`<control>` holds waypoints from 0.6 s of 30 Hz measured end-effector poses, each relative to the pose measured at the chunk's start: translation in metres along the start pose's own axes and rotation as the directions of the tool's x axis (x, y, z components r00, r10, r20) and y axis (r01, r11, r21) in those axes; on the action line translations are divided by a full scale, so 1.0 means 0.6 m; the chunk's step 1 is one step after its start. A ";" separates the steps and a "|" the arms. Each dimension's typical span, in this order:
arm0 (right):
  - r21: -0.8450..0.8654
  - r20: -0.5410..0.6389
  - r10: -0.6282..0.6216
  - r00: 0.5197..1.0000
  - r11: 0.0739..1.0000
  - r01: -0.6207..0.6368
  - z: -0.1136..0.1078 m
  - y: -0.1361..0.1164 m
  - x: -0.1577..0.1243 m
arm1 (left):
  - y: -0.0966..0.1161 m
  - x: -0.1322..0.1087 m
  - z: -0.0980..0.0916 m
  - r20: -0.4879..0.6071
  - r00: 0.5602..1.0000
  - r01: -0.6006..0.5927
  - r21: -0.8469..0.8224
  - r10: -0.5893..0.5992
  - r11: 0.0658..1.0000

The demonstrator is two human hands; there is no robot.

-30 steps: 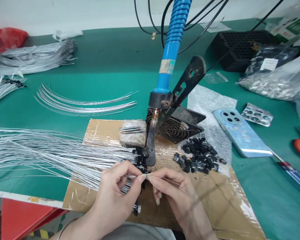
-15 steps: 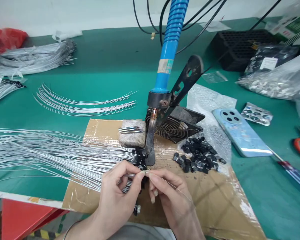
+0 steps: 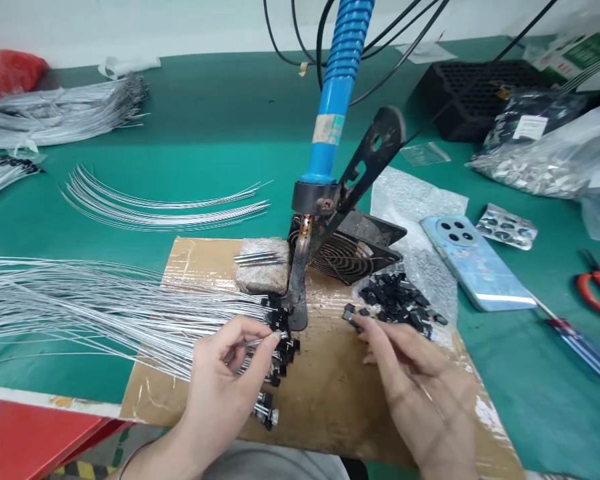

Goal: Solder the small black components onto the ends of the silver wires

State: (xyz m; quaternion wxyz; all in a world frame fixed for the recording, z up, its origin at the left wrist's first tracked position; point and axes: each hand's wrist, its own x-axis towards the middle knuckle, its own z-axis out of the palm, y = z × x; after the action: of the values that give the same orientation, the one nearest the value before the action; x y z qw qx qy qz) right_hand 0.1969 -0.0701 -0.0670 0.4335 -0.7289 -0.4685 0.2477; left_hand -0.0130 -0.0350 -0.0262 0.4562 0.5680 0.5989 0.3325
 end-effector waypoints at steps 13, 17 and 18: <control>-0.424 0.165 -0.321 0.933 0.830 0.361 0.012 0.022 0.041 | 0.009 0.002 -0.002 -0.007 1.000 -0.017 0.014 0.017 1.000; -0.409 0.215 -0.406 0.888 0.788 0.460 0.010 0.018 0.044 | 0.015 0.005 -0.001 -0.033 0.997 -0.068 0.024 0.068 0.997; -0.407 0.231 -0.413 0.881 0.781 0.473 0.009 0.017 0.045 | 0.016 0.005 -0.001 -0.037 0.996 -0.078 0.022 0.078 0.997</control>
State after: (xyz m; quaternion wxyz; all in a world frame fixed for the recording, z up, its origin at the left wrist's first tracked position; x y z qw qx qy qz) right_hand 0.2093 -0.0457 -0.0774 0.2670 -0.6605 -0.6983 0.0696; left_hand -0.0097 -0.0305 -0.0178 0.4257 0.5891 0.5882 0.3547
